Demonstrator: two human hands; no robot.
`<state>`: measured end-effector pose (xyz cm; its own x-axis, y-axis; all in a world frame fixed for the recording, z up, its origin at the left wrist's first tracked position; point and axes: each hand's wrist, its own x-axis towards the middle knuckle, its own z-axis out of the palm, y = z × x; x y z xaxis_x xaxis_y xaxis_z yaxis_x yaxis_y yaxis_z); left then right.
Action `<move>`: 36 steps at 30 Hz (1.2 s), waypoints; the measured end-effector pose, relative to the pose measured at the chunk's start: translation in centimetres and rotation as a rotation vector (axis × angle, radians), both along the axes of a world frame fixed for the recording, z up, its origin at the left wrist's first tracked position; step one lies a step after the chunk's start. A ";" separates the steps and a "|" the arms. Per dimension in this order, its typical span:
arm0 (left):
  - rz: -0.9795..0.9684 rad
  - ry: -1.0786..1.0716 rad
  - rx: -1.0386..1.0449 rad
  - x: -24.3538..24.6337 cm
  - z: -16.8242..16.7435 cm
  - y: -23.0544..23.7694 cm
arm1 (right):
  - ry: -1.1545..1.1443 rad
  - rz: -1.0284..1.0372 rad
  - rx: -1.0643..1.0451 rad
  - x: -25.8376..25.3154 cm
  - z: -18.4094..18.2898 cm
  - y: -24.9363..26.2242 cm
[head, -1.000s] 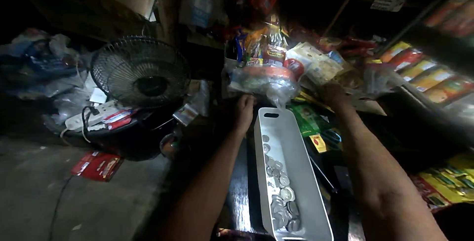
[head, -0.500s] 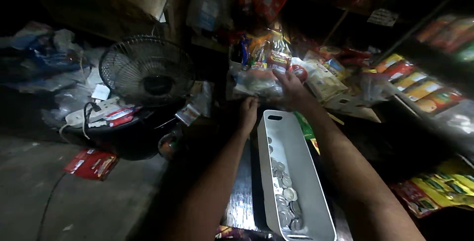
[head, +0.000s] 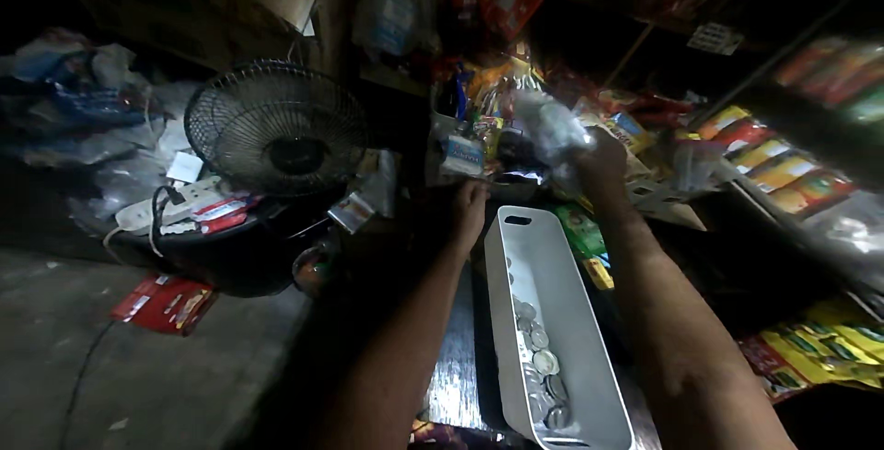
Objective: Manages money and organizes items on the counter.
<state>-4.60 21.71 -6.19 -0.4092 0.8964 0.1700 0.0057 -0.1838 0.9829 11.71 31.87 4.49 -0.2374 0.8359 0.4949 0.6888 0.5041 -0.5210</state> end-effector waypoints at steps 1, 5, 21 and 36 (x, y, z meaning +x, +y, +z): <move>0.000 0.001 -0.003 0.0 0.0 0.0 | 0.091 -0.013 -0.038 0.4 0.3 -0.1; 0.011 0.021 -0.020 -0.1 0.1 -0.1 | 0.375 0.011 -0.027 3.1 1.4 -0.8; -0.003 0.031 -0.009 0.1 0.0 -0.1 | -0.264 0.084 -0.144 8.9 -5.0 -9.3; -0.137 -0.038 0.087 0.2 0.3 -0.8 | -0.275 -0.021 -0.298 11.6 -5.0 -0.6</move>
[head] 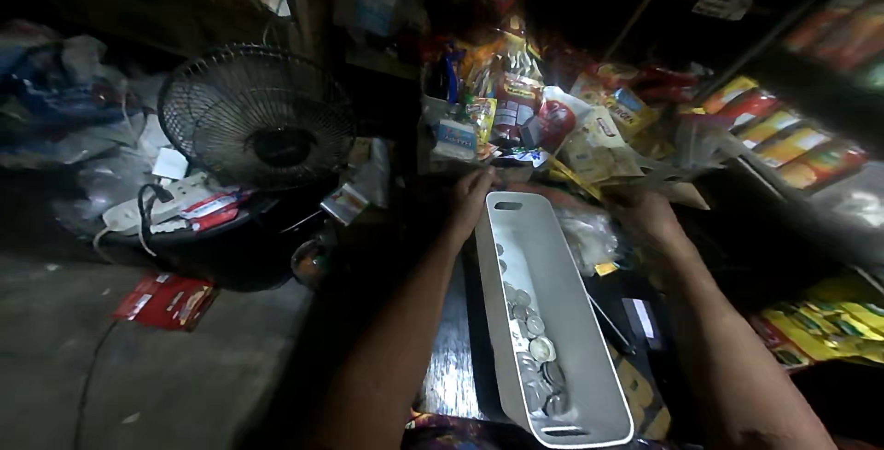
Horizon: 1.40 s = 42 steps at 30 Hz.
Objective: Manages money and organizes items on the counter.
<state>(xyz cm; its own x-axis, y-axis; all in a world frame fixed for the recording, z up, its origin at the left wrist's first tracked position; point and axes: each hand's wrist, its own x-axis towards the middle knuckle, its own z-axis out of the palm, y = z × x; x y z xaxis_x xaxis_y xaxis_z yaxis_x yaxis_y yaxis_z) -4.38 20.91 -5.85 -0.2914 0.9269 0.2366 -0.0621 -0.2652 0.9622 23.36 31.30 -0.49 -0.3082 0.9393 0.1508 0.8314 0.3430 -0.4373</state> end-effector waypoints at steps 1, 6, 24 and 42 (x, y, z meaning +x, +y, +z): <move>-0.017 -0.005 -0.022 0.0 0.3 -0.2 | -0.025 0.003 -0.003 -0.4 -0.1 0.1; -0.156 0.017 -0.065 -0.4 0.7 -1.0 | -0.003 0.059 0.046 0.4 -0.6 1.0; 0.003 0.010 -0.200 -1.3 0.8 0.0 | -0.190 0.402 0.223 -3.4 3.3 -2.9; 0.423 -0.121 -0.070 -2.2 0.3 0.5 | -0.184 0.600 0.409 -11.3 1.3 2.6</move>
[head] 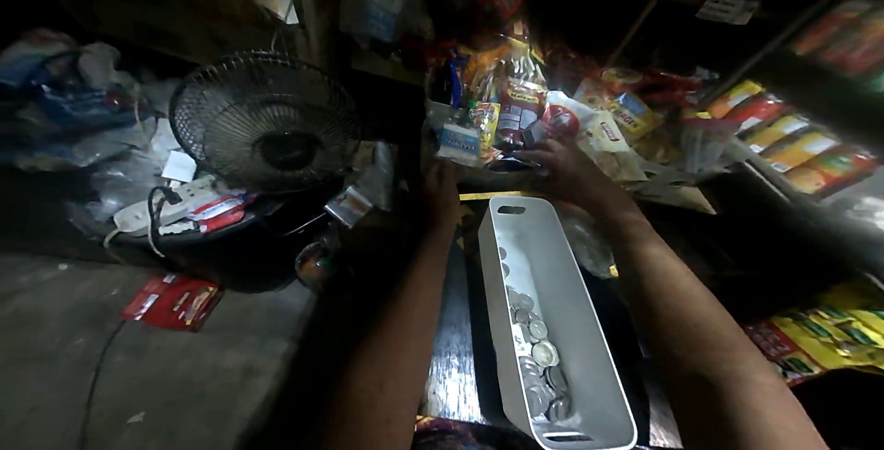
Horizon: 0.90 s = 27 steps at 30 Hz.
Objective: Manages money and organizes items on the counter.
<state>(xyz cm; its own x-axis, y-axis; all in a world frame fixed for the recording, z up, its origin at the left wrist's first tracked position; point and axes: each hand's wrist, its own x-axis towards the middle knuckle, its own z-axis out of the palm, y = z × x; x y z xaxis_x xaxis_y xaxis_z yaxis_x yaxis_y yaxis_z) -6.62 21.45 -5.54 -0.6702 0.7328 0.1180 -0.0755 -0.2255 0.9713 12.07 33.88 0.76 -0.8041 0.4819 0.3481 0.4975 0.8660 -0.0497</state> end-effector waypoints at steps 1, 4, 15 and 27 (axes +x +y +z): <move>-0.001 -0.004 0.001 0.1 0.0 0.0 | 0.008 0.008 -0.006 0.0 0.1 -0.1; -0.001 0.014 0.006 0.2 0.1 -0.1 | 0.114 0.011 -0.037 0.3 0.2 -0.4; 0.003 0.028 0.024 0.1 -0.2 0.0 | 0.678 -0.261 -0.621 1.3 3.0 -2.5; -0.027 0.055 -0.012 0.0 0.0 -0.3 | 0.751 -0.251 -0.650 1.8 3.6 -4.0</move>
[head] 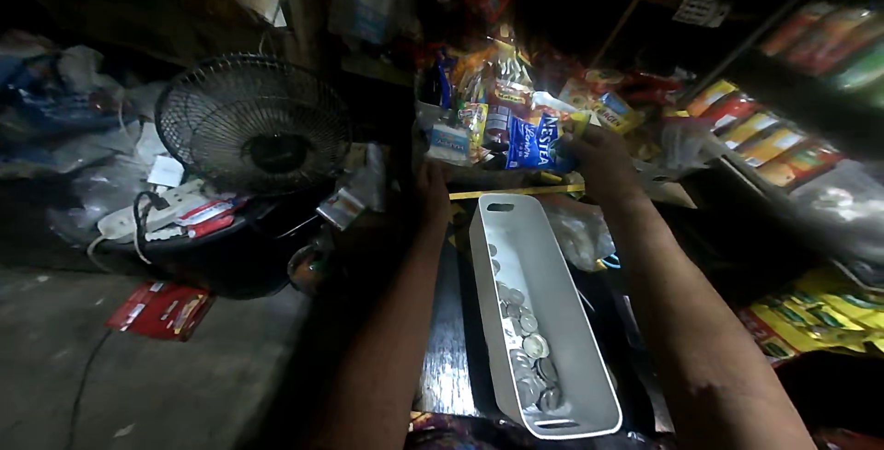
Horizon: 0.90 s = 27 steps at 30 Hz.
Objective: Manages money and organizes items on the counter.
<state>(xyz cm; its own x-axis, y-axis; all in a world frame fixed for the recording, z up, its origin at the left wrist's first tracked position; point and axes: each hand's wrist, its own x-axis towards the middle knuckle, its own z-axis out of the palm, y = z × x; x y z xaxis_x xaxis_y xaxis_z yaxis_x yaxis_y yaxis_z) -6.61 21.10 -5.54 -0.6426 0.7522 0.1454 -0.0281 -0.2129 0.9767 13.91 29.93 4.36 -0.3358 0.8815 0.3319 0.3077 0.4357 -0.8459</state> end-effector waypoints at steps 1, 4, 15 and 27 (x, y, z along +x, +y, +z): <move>0.004 0.000 0.000 0.0 0.0 0.1 | 0.006 0.002 0.000 0.0 0.1 -0.2; 0.014 -0.006 0.001 0.0 0.0 0.1 | -0.003 -0.001 -0.002 0.3 0.1 -0.6; 0.022 -0.021 0.005 0.0 -0.1 0.1 | -0.161 -0.092 0.267 2.0 -0.3 -2.2; 0.013 0.005 -0.051 -0.1 -0.1 0.3 | -0.471 0.311 0.605 2.8 -2.5 -8.1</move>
<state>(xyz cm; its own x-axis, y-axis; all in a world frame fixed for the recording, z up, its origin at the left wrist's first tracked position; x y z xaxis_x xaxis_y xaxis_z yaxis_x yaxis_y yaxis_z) -6.75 21.42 -5.61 -0.6517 0.7504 0.1105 -0.0208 -0.1634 0.9863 16.72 21.80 1.90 -0.7578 0.4393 0.4824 0.3615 0.8982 -0.2502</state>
